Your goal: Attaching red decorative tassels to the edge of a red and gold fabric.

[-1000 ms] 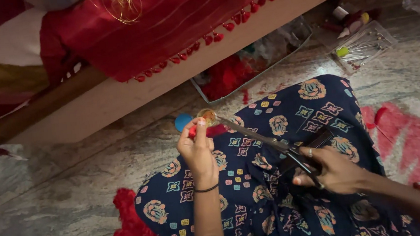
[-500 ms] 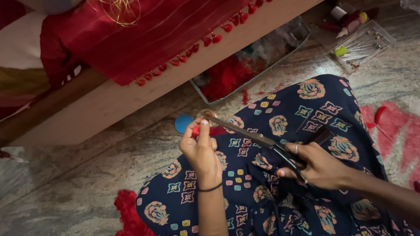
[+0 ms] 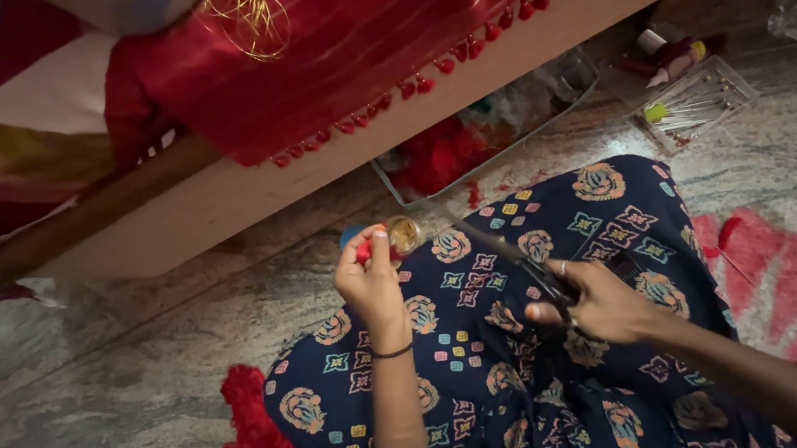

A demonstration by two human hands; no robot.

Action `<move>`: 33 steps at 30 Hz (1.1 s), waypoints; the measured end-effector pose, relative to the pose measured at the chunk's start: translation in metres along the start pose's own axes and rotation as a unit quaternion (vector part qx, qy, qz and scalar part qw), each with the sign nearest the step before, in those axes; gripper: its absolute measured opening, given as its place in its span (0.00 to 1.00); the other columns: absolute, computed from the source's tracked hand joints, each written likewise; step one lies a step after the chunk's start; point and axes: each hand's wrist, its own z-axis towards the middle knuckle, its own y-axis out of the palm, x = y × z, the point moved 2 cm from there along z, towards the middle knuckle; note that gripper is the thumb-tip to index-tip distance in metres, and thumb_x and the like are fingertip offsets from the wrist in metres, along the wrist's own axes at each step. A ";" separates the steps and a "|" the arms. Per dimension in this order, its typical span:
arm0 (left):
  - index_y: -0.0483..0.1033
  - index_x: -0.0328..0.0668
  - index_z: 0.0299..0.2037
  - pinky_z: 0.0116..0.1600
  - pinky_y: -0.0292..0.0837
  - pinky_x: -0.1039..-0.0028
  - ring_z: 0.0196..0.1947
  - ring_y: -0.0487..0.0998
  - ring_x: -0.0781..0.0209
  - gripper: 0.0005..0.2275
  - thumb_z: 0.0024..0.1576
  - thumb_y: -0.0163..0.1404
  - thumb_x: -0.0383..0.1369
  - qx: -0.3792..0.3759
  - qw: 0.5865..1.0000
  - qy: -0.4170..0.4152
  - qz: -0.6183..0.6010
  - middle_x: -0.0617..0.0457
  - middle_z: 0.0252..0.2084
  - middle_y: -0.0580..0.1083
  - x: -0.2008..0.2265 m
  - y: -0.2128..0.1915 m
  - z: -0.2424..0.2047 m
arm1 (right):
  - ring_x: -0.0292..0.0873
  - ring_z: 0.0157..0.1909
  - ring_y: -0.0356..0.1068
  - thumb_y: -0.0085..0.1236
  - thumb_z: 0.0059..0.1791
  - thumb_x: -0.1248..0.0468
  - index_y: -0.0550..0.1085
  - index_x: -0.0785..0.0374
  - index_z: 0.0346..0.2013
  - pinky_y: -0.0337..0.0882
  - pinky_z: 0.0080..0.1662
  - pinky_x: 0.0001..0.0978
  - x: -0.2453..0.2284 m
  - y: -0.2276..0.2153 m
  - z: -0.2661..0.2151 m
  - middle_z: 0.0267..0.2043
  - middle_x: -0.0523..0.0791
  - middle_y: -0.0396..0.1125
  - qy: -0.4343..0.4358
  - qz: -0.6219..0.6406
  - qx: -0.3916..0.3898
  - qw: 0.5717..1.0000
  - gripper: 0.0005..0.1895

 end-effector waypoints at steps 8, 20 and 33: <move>0.80 0.32 0.42 0.26 0.59 0.86 0.22 0.67 0.78 0.04 0.61 0.55 0.26 -0.023 0.999 0.035 0.004 0.61 0.28 0.72 0.002 -0.006 -0.002 | 0.40 0.17 0.65 0.69 0.41 0.48 0.72 0.62 0.35 0.63 0.24 0.38 -0.049 0.000 -0.028 0.14 0.46 0.63 0.054 0.031 -0.045 0.997 0.23; 0.79 0.31 0.43 0.21 0.50 0.84 0.18 0.59 0.79 0.04 0.62 0.54 0.26 0.007 1.000 0.000 0.000 0.63 0.26 0.68 0.013 -0.028 -0.007 | 0.54 0.49 0.74 0.72 0.36 0.49 0.77 0.56 0.43 0.74 0.52 0.46 0.076 -0.035 -0.081 0.39 0.50 0.73 0.110 -0.449 -0.230 0.857 0.25; 0.81 0.31 0.41 0.29 0.57 0.86 0.24 0.65 0.78 0.05 0.62 0.55 0.27 -0.038 0.981 0.123 0.145 0.61 0.29 0.74 0.036 -0.016 -0.030 | 0.50 0.45 0.77 0.57 0.47 0.59 0.79 0.59 0.36 0.78 0.45 0.41 0.036 -0.021 0.005 0.42 0.49 0.75 0.073 -0.564 -0.124 0.813 0.09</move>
